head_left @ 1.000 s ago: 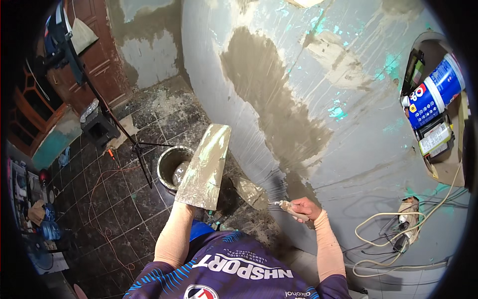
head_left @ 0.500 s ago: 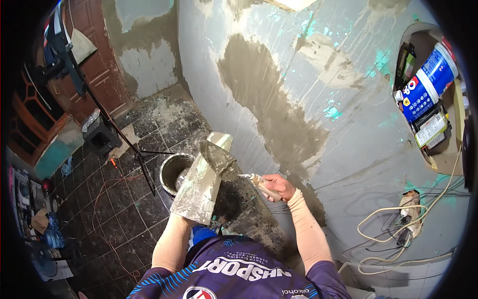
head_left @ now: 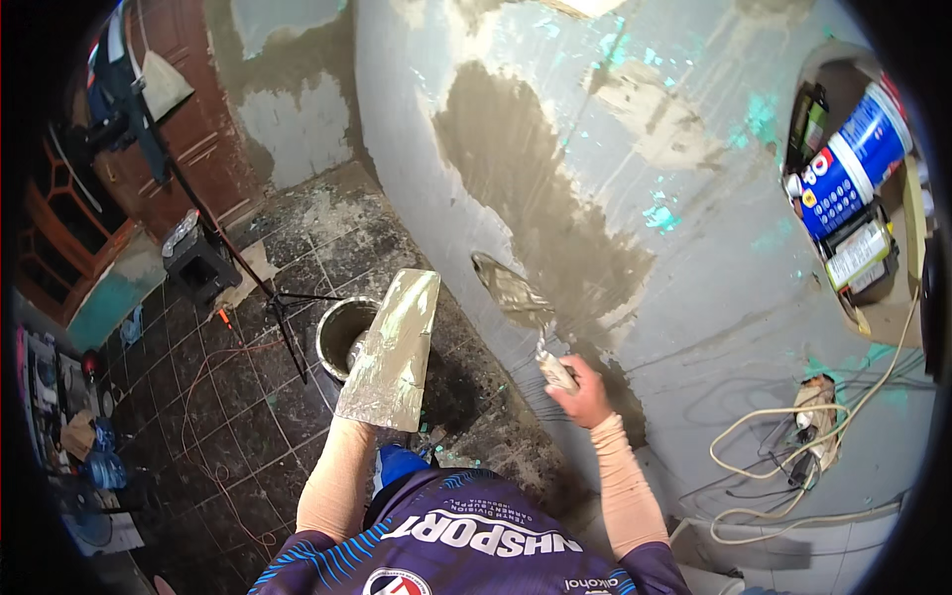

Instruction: Applying and smoothing plaster material onto an interior wall surface using a trowel.

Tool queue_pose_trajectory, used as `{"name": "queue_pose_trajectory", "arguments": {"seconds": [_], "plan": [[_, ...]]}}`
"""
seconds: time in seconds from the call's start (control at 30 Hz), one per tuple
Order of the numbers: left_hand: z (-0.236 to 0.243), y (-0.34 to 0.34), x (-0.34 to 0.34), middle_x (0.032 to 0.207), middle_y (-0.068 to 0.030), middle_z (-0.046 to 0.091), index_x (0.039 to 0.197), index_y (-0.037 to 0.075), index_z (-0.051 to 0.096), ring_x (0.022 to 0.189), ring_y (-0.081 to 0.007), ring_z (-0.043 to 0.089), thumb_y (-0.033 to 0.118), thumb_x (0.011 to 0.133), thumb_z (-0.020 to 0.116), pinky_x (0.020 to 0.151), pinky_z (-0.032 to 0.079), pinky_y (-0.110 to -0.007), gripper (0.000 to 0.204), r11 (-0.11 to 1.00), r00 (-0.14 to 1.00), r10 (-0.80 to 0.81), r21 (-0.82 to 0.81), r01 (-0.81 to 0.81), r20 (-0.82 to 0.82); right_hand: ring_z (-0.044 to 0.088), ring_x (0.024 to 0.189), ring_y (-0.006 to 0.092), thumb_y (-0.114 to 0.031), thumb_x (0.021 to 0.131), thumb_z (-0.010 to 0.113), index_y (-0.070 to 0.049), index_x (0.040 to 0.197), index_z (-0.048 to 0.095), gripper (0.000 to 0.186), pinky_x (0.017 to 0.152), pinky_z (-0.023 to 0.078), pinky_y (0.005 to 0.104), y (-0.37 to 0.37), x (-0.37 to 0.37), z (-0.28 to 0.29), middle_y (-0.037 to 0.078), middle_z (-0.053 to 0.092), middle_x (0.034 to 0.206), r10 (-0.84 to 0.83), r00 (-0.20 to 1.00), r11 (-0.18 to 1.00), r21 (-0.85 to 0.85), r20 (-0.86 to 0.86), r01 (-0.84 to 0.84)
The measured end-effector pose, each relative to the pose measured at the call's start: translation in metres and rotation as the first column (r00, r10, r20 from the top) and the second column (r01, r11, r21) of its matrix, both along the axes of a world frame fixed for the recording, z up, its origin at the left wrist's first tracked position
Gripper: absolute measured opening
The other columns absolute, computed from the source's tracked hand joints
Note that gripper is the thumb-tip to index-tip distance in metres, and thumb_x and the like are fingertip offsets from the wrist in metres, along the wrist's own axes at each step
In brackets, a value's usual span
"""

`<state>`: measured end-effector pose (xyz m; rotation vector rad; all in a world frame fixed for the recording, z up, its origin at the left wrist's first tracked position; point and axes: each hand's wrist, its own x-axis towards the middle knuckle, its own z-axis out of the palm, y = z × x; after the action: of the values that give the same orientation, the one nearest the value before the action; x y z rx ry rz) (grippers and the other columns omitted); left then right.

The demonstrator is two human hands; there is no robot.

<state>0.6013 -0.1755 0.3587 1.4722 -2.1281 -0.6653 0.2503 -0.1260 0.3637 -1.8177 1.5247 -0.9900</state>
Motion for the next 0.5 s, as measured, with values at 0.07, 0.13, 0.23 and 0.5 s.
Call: {"name": "queue_pose_trajectory", "arguments": {"seconds": [0.07, 0.13, 0.23, 0.5], "plan": [[-0.023, 0.001, -0.001, 0.139, -0.0142, 0.043, 0.137, 0.003, 0.037, 0.129, -0.0256, 0.039, 0.02, 0.092, 0.048, 0.11, 0.028, -0.032, 0.049, 0.967, 0.979, -0.026, -0.243, 0.076, 0.202, 0.062, 0.081, 0.0272, -0.013, 0.076, 0.07, -0.006, 0.114, 0.054, 0.042, 0.072, 0.05, 0.0352, -0.001, 0.033, 0.01, 0.012, 0.062, 0.089, -0.087, 0.985, 0.988, -0.138, -0.146, 0.067], [-0.013, 0.005, -0.016, 0.135, -0.0149, 0.046, 0.134, 0.003, 0.042, 0.13, -0.0272, 0.039, 0.02, 0.091, 0.049, 0.109, 0.029, -0.034, 0.047, 0.914, 0.935, -0.055, -0.359, 0.188, 0.351, 0.06, 0.086, 0.033, -0.012, 0.075, 0.068, -0.009, 0.119, 0.054, 0.047, 0.072, 0.05, 0.0394, 0.001, 0.053, 0.002, 0.016, 0.058, 0.097, -0.134, 0.966, 0.974, -0.21, -0.219, 0.087], [0.01, 0.008, -0.046, 0.131, -0.0152, 0.05, 0.131, 0.004, 0.046, 0.125, -0.0288, 0.044, 0.02, 0.09, 0.049, 0.106, 0.033, -0.038, 0.044, 0.882, 0.907, -0.068, -0.4, 0.249, 0.416, 0.056, 0.079, 0.0348, -0.008, 0.078, 0.062, -0.016, 0.127, 0.052, 0.05, 0.067, 0.048, 0.0425, 0.011, 0.066, -0.041, 0.015, 0.051, 0.087, -0.129, 0.918, 0.988, -0.124, -0.376, 0.088], [-0.08, 0.021, -0.039, 0.121, -0.0104, 0.057, 0.131, 0.003, 0.047, 0.1, -0.0196, 0.056, 0.024, 0.096, 0.047, 0.09, 0.046, -0.035, 0.041, 0.997, 0.996, -0.006, -0.075, 0.013, 0.091, 0.054, 0.078, 0.0352, -0.001, 0.074, 0.061, -0.017, 0.125, 0.056, 0.054, 0.068, 0.047, 0.0409, 0.087, 0.026, -0.106, 0.016, 0.049, 0.084, -0.164, 0.946, 0.97, -0.221, -0.278, 0.103]]}}
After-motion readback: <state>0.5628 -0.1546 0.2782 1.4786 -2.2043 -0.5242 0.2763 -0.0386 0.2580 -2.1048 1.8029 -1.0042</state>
